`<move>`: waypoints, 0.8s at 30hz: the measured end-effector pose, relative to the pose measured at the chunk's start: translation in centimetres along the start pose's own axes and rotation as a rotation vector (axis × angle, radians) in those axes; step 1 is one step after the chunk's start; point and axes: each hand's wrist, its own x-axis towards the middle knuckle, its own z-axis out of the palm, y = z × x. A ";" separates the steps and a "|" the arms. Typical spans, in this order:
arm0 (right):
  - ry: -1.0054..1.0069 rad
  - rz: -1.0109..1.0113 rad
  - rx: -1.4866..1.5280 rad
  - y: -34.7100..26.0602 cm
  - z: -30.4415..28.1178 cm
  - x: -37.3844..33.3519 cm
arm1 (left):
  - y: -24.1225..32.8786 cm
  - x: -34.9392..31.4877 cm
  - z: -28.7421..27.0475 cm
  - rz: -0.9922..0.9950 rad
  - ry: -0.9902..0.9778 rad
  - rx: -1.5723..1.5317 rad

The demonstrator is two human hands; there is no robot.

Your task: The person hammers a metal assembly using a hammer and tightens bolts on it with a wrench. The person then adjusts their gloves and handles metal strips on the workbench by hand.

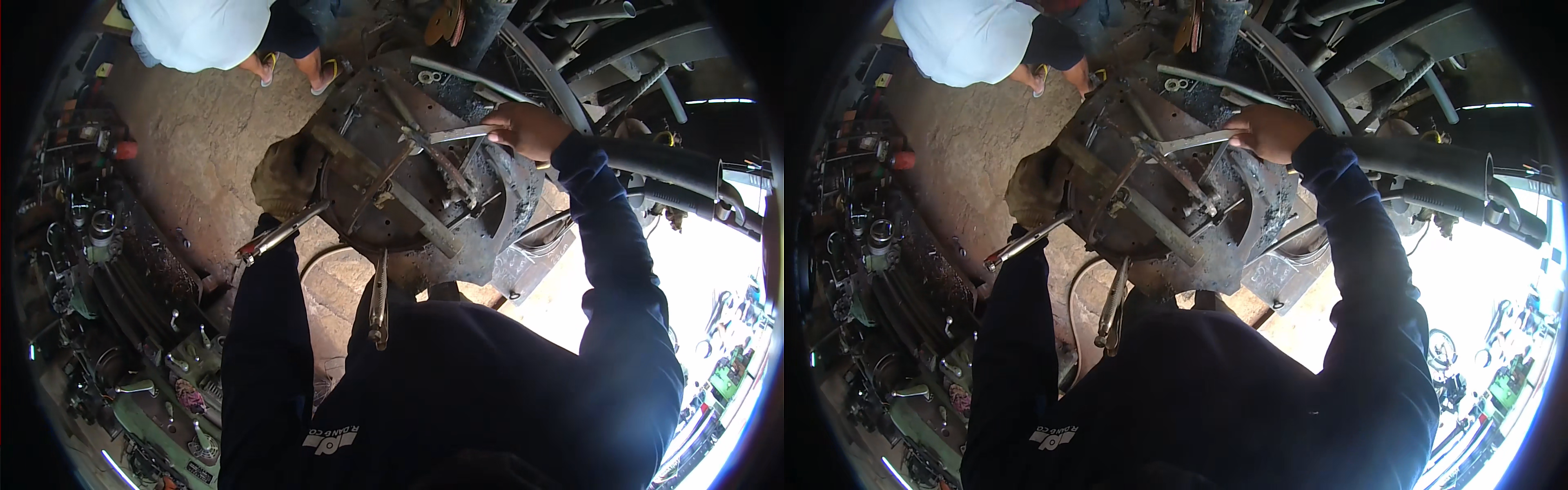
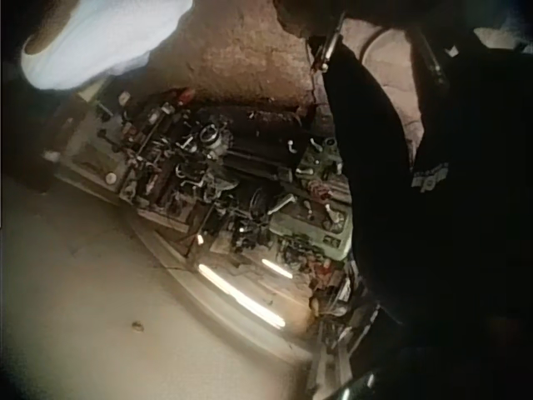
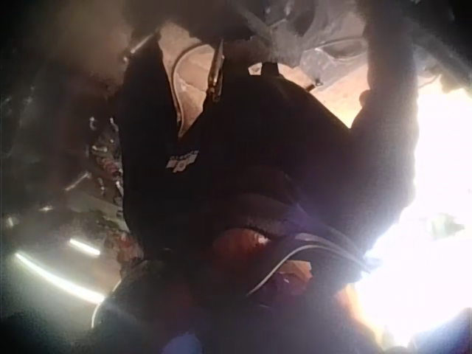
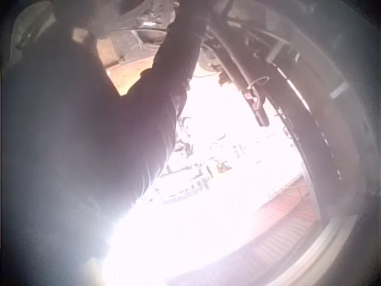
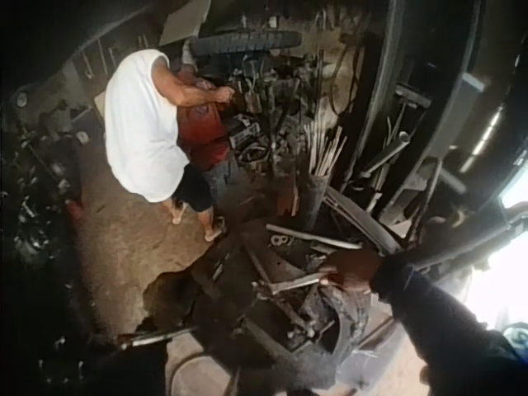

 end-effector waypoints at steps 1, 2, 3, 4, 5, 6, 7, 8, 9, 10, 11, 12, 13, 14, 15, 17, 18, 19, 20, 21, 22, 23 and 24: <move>-0.002 -0.004 0.001 0.1 -0.4 0.4 | -0.1 0.1 0.0 0.009 0.009 0.005; -0.027 0.048 -0.018 0.1 -0.9 0.8 | -0.2 0.2 0.0 0.004 0.008 0.007; -0.055 0.099 -0.035 0.1 -1.1 1.2 | -0.4 0.4 0.1 0.007 -0.007 0.015; 0.052 0.095 -0.100 -0.6 -0.8 0.9 | -0.3 0.1 0.0 0.011 -0.024 0.018; 0.040 0.096 -0.094 -0.7 -0.8 1.1 | -0.1 0.1 0.2 0.003 -0.034 0.018; 0.068 0.104 -0.126 -0.4 -1.0 1.8 | -0.1 0.3 0.4 -0.023 -0.032 0.015; 0.095 0.123 -0.154 -0.3 -1.1 1.8 | 0.5 0.5 0.3 -0.042 -0.039 0.009; 0.082 0.122 -0.141 0.1 -1.2 2.4 | 0.6 0.8 0.2 -0.003 -0.001 0.005; 0.142 -0.015 -0.129 0.4 -1.2 3.0 | 0.7 0.8 0.1 -0.010 -0.018 0.011; 0.206 -0.154 -0.114 0.5 -1.3 3.6 | 0.6 0.8 0.0 0.021 0.001 -0.002; 0.199 -0.149 -0.099 0.0 -1.5 4.3 | 0.7 0.8 -0.1 0.056 0.017 -0.016; 0.211 -0.228 -0.179 -0.7 -1.7 5.2 | 0.7 0.9 -0.3 0.054 0.001 -0.011; 0.225 -0.305 -0.263 -1.4 -2.0 5.9 | 1.0 1.0 -0.7 0.037 -0.041 -0.028; 0.223 -0.293 -0.254 -1.6 -2.3 6.4 | 1.1 1.2 -0.7 0.024 -0.082 -0.049; 0.190 -0.303 -0.216 -1.7 -2.7 7.0 | 0.7 1.2 -0.3 0.030 -0.095 -0.050; 0.125 -0.335 -0.139 -1.6 -3.2 8.6 | -0.2 1.3 0.5 0.091 -0.053 -0.039; 0.094 -0.351 -0.103 -1.5 -3.4 9.3 | -0.4 1.3 0.8 0.094 -0.060 -0.039; 0.062 -0.371 -0.066 -1.5 -3.5 10.2 | -0.4 1.4 0.8 0.089 -0.072 -0.021; 0.060 -0.366 -0.062 -1.5 -3.5 10.9 | -0.4 1.4 0.9 0.088 -0.082 -0.016; 0.103 -0.452 -0.110 -1.4 -3.5 11.6 | -0.3 1.5 1.1 0.088 -0.090 -0.011; 0.145 -0.541 -0.157 -1.5 -3.5 12.3 | -0.2 1.4 1.1 0.083 -0.084 -0.009; 0.188 -0.637 -0.201 -2.5 -3.8 12.9 | -0.3 1.2 0.9 0.076 -0.082 -0.003; 0.090 -0.544 -0.219 -3.3 -4.4 13.0 | -0.4 1.0 0.9 0.069 -0.079 0.002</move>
